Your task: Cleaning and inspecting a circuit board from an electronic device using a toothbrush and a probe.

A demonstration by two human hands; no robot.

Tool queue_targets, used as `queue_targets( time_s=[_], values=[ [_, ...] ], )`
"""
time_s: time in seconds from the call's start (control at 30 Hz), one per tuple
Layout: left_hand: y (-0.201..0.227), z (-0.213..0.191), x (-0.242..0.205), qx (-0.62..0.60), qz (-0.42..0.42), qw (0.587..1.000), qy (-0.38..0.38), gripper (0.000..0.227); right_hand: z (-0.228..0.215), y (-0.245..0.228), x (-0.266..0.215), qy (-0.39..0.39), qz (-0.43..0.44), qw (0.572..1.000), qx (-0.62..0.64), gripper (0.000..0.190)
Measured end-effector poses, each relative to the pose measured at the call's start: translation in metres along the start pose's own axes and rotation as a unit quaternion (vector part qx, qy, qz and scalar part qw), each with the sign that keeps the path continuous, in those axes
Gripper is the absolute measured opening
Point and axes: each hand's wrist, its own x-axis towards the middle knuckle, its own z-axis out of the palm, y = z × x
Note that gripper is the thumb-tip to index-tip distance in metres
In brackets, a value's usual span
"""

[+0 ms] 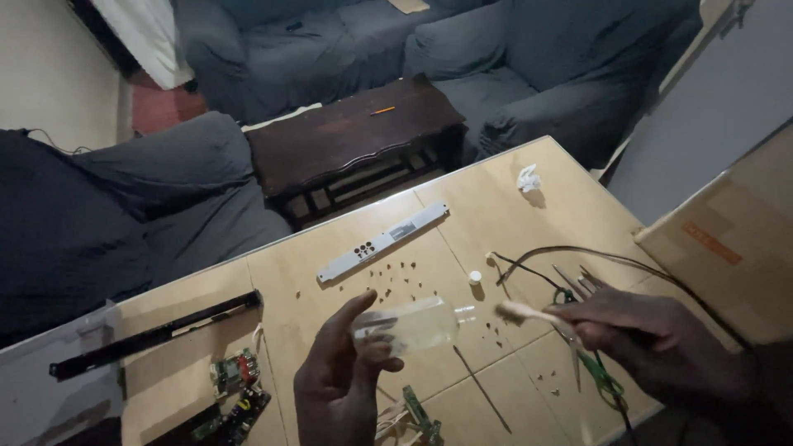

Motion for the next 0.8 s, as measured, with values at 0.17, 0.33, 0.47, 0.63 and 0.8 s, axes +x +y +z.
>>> queue_targets(
  time_s=[0.17, 0.33, 0.47, 0.63, 0.8],
  values=[
    [-0.004, 0.002, -0.001, 0.017, 0.048, 0.997, -0.050, 0.045, 0.003, -0.006, 0.004, -0.035, -0.016, 0.999, 0.011, 0.032],
    [-0.002, 0.000, 0.005, 0.122, 0.122, 0.973, -0.152, 0.047, 0.010, -0.016, 0.014, -0.077, 0.114, 0.990, -0.033, 0.028],
    [0.003, -0.002, 0.007, 0.111, 0.089, 0.976, -0.163, 0.058, 0.016, -0.025, 0.016, -0.056, 0.153, 0.987, -0.019, 0.023],
    [0.005, 0.001, 0.003, 0.094, 0.136, 0.967, -0.194, 0.052, 0.023, -0.034, 0.014, -0.032, 0.123, 0.992, -0.025, 0.013],
    [-0.003, -0.001, 0.006, 0.067, 0.089, 0.979, -0.173, 0.053, 0.021, -0.029, 0.006, 0.014, 0.107, 0.993, -0.039, 0.014]
  ],
)
